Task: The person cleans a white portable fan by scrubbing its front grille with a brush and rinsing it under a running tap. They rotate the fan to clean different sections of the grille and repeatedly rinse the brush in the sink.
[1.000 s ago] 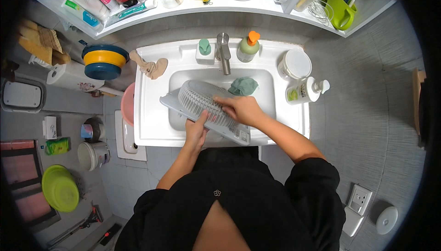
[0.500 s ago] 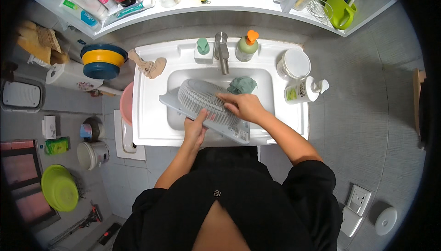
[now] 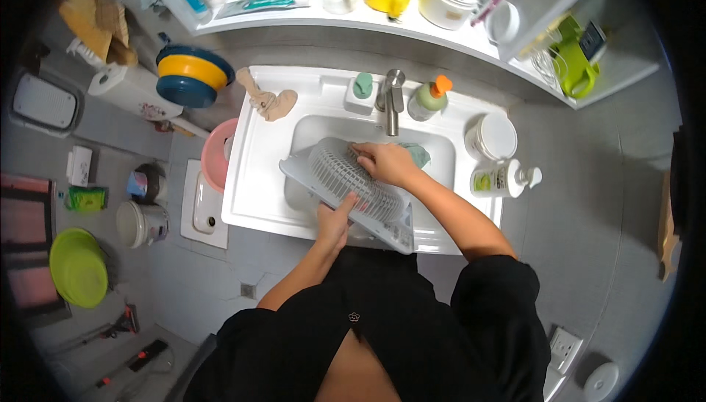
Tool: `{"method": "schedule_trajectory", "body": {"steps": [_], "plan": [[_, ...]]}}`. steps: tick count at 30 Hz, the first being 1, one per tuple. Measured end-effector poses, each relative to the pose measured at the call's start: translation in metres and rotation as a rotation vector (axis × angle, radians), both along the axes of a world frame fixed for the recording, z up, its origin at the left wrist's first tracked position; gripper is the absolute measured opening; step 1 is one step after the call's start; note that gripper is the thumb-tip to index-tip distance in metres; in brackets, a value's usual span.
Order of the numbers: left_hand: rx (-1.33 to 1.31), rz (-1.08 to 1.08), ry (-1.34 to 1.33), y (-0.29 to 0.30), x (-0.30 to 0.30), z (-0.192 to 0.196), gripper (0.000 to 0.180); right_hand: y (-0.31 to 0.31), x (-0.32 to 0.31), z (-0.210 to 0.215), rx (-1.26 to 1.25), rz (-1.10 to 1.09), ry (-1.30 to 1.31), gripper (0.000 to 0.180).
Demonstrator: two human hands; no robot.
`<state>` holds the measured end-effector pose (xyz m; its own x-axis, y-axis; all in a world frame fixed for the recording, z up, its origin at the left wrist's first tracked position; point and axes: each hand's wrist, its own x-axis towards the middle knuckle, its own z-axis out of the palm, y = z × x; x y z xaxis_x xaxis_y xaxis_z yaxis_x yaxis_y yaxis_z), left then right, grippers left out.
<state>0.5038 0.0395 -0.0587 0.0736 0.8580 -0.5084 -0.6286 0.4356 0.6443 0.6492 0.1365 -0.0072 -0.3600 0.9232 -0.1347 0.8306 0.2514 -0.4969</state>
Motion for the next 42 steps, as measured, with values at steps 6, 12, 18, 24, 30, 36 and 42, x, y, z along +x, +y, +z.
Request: {"method": "schedule_trajectory", "body": {"steps": [6, 12, 18, 24, 30, 36, 42], "plan": [[0.010, 0.082, 0.058, -0.007, 0.005, -0.019, 0.034, 0.011, -0.026, 0.014, -0.056, 0.104, -0.113, 0.033], [0.008, 0.036, -0.002, -0.019, -0.004, -0.019, 0.039, 0.015, -0.012, -0.009, -0.177, 0.046, -0.060, 0.033], [0.031, 0.051, 0.009, -0.026, -0.007, -0.037, 0.038, -0.005, -0.021, -0.009, -0.227, 0.008, 0.038, 0.034], [-0.038, -0.005, 0.010, -0.032, -0.012, -0.038, 0.041, 0.002, -0.013, -0.024, -0.263, -0.040, -0.129, 0.034], [-0.031, -0.042, -0.048, -0.038, -0.015, -0.049, 0.051, -0.007, -0.035, -0.015, -0.219, 0.057, -0.082, 0.035], [-0.238, -0.172, -0.433, -0.041, -0.043, -0.059, 0.056, -0.018, -0.038, -0.038, -0.359, -0.004, -0.092, 0.036], [-0.246, -0.130, -0.373, -0.042, -0.044, -0.091, 0.059, -0.017, -0.048, -0.054, -0.331, -0.015, 0.125, 0.035]]}}
